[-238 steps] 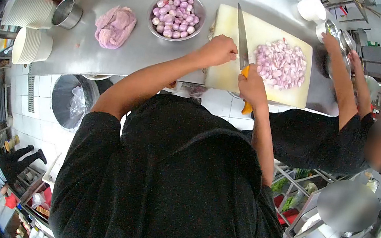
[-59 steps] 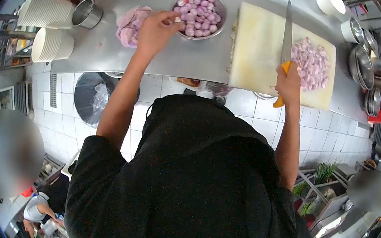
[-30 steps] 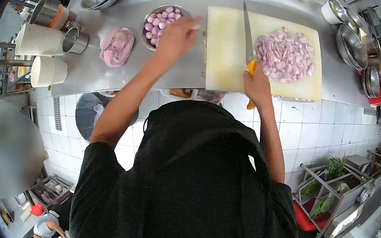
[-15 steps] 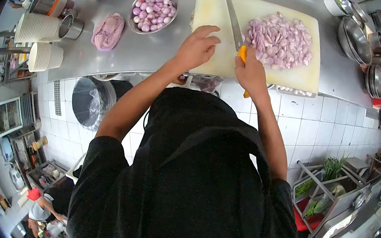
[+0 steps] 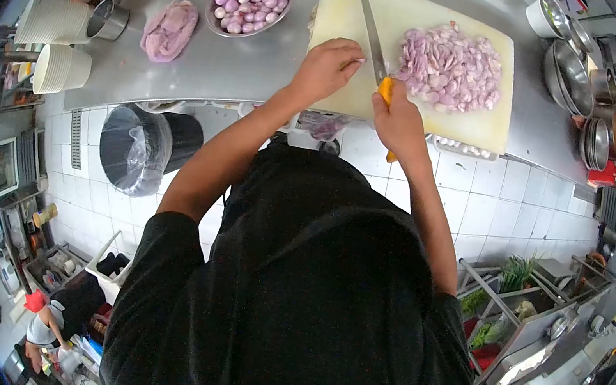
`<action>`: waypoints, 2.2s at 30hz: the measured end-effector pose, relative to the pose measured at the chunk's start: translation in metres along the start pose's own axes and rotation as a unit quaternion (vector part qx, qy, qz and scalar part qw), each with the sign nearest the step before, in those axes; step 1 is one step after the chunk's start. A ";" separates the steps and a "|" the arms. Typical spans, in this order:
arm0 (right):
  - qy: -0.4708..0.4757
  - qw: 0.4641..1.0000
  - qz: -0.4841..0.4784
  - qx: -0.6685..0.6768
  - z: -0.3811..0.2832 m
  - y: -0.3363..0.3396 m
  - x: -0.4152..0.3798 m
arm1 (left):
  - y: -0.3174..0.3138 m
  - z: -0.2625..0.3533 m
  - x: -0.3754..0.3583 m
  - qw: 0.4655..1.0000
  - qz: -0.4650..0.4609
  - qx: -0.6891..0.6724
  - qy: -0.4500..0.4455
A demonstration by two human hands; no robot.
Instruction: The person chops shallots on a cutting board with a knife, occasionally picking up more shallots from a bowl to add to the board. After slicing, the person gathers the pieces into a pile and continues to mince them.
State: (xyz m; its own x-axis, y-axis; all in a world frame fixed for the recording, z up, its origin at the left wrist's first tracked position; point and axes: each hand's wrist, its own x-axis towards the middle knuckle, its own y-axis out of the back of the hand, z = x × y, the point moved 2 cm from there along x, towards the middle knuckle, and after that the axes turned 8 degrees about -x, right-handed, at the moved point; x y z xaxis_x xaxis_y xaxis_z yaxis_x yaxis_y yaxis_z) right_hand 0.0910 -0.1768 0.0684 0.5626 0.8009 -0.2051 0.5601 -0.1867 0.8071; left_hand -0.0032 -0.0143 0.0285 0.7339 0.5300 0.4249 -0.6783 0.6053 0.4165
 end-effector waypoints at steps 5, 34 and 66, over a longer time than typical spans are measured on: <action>-0.025 1.000 -0.012 -0.007 -0.012 0.010 -0.007 | 0.002 0.001 -0.001 0.999 0.026 -0.029 0.037; -0.008 0.998 -0.014 -0.065 -0.031 -0.009 0.025 | -0.006 -0.013 -0.005 1.000 0.020 0.010 0.014; -0.041 0.996 -0.055 -0.055 -0.036 -0.003 0.024 | -0.010 -0.014 0.000 0.996 0.040 -0.012 0.078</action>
State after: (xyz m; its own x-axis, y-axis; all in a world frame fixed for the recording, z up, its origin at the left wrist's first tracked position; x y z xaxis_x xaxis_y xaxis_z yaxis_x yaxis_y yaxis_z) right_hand 0.0808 -0.1372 0.0807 0.5519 0.7625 -0.3377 0.5536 -0.0322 0.8322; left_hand 0.0041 -0.0115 0.0131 0.6760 0.6612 0.3253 -0.7347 0.5708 0.3666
